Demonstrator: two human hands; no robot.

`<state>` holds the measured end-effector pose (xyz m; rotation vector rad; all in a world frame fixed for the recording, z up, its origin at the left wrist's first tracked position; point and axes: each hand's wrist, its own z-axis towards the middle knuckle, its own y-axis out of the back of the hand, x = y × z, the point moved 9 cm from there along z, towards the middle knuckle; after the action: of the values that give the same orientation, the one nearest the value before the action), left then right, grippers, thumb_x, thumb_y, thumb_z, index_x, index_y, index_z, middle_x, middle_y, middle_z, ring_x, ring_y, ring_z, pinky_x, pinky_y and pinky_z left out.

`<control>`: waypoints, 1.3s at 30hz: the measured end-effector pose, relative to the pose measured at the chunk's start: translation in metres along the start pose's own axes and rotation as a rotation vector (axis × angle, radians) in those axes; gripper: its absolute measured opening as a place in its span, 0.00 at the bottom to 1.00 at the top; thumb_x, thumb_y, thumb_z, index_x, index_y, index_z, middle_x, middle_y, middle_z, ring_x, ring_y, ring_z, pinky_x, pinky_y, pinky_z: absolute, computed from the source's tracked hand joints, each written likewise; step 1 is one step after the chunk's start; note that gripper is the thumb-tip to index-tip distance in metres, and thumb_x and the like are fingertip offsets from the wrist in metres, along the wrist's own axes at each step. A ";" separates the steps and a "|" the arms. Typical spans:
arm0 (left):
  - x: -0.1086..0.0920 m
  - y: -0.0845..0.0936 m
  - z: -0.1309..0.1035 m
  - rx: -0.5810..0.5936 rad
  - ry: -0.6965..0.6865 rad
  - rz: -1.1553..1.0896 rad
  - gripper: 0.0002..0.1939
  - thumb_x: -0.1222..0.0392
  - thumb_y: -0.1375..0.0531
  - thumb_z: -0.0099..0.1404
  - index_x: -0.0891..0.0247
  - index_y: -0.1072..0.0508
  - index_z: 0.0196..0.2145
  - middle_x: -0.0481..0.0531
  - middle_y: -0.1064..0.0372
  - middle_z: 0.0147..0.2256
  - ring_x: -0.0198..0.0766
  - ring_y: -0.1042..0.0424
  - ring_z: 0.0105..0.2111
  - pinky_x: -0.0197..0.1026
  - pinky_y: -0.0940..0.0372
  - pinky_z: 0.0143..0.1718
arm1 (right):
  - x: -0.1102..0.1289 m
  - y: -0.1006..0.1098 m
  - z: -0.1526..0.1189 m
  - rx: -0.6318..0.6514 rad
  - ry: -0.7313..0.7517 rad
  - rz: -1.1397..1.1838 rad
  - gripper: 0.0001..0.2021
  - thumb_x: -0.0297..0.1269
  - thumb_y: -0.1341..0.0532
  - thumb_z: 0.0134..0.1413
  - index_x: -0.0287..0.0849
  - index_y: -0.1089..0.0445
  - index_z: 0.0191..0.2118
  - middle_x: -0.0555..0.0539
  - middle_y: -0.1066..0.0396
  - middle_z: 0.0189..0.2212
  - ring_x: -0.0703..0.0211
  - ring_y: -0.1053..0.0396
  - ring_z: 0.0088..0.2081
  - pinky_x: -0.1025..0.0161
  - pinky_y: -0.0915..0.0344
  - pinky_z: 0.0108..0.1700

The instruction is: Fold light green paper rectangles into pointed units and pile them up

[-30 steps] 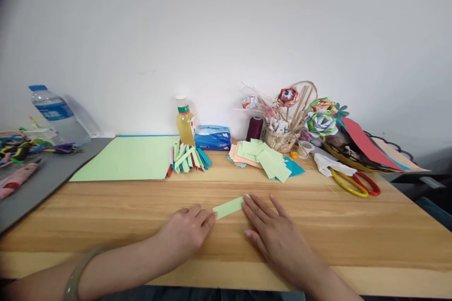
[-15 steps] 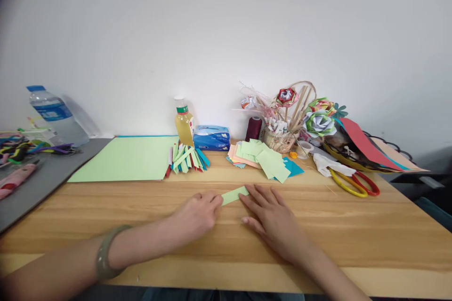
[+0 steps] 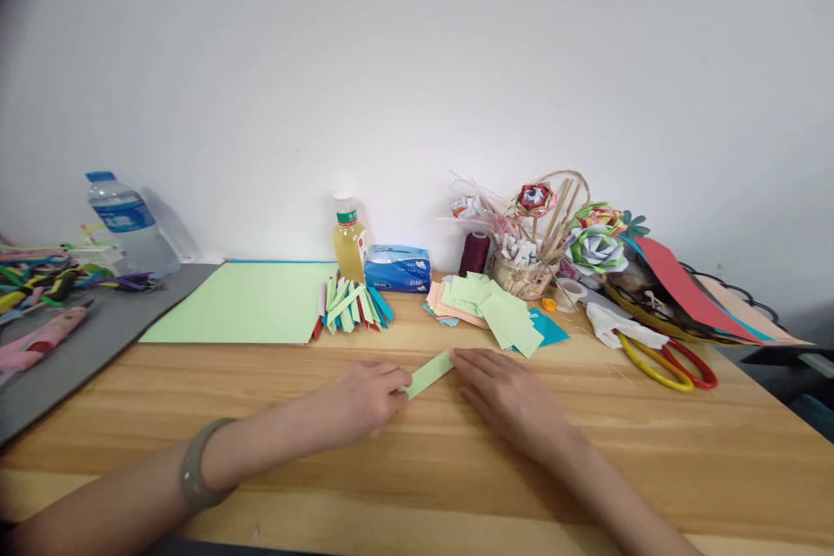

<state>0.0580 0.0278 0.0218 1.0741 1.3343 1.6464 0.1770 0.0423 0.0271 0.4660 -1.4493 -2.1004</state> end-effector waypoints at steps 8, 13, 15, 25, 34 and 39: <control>0.024 -0.008 0.022 0.017 0.274 -0.163 0.19 0.50 0.44 0.61 0.70 0.31 0.42 0.60 0.31 0.42 0.47 0.32 0.42 0.44 0.36 0.39 | 0.035 -0.006 0.034 0.043 0.406 -0.036 0.14 0.28 0.52 0.62 0.38 0.30 0.44 0.40 0.25 0.35 0.54 0.29 0.38 0.56 0.32 0.39; 0.040 -0.010 0.023 -0.034 0.322 -0.241 0.11 0.64 0.49 0.65 0.69 0.27 0.36 0.59 0.28 0.36 0.43 0.30 0.37 0.40 0.37 0.36 | 0.011 -0.009 0.042 -0.018 0.189 0.134 0.14 0.30 0.51 0.60 0.40 0.28 0.40 0.42 0.25 0.32 0.56 0.29 0.35 0.60 0.33 0.36; 0.055 -0.011 0.019 -0.111 0.393 -0.441 0.13 0.61 0.49 0.66 0.67 0.26 0.33 0.56 0.27 0.33 0.41 0.29 0.35 0.39 0.37 0.36 | -0.001 -0.011 0.046 -0.015 0.032 0.326 0.13 0.33 0.49 0.59 0.41 0.28 0.39 0.43 0.25 0.34 0.57 0.28 0.35 0.61 0.33 0.37; 0.105 -0.038 0.000 -0.261 0.790 -1.381 0.10 0.59 0.45 0.58 0.69 0.26 0.28 0.49 0.29 0.22 0.35 0.29 0.22 0.35 0.36 0.28 | -0.039 -0.032 0.039 0.087 -0.454 0.814 0.13 0.43 0.44 0.51 0.40 0.29 0.27 0.50 0.31 0.23 0.62 0.36 0.25 0.66 0.41 0.27; 0.105 -0.034 0.000 -0.310 0.819 -1.407 0.08 0.63 0.44 0.56 0.68 0.26 0.25 0.49 0.28 0.22 0.34 0.29 0.21 0.34 0.36 0.26 | -0.061 -0.029 0.029 -0.013 -0.544 0.800 0.10 0.41 0.44 0.48 0.40 0.31 0.26 0.51 0.32 0.22 0.62 0.37 0.25 0.66 0.42 0.27; 0.134 -0.027 -0.016 -0.455 0.918 -1.339 0.04 0.69 0.42 0.52 0.67 0.29 0.22 0.46 0.31 0.19 0.32 0.30 0.20 0.32 0.37 0.25 | -0.073 -0.017 0.023 -0.076 -0.563 0.719 0.08 0.39 0.44 0.45 0.41 0.35 0.22 0.52 0.35 0.19 0.62 0.38 0.23 0.65 0.42 0.26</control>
<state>-0.0054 0.1493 0.0136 -0.8854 1.4919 1.1638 0.2184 0.1083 0.0184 -0.6495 -1.5042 -1.7215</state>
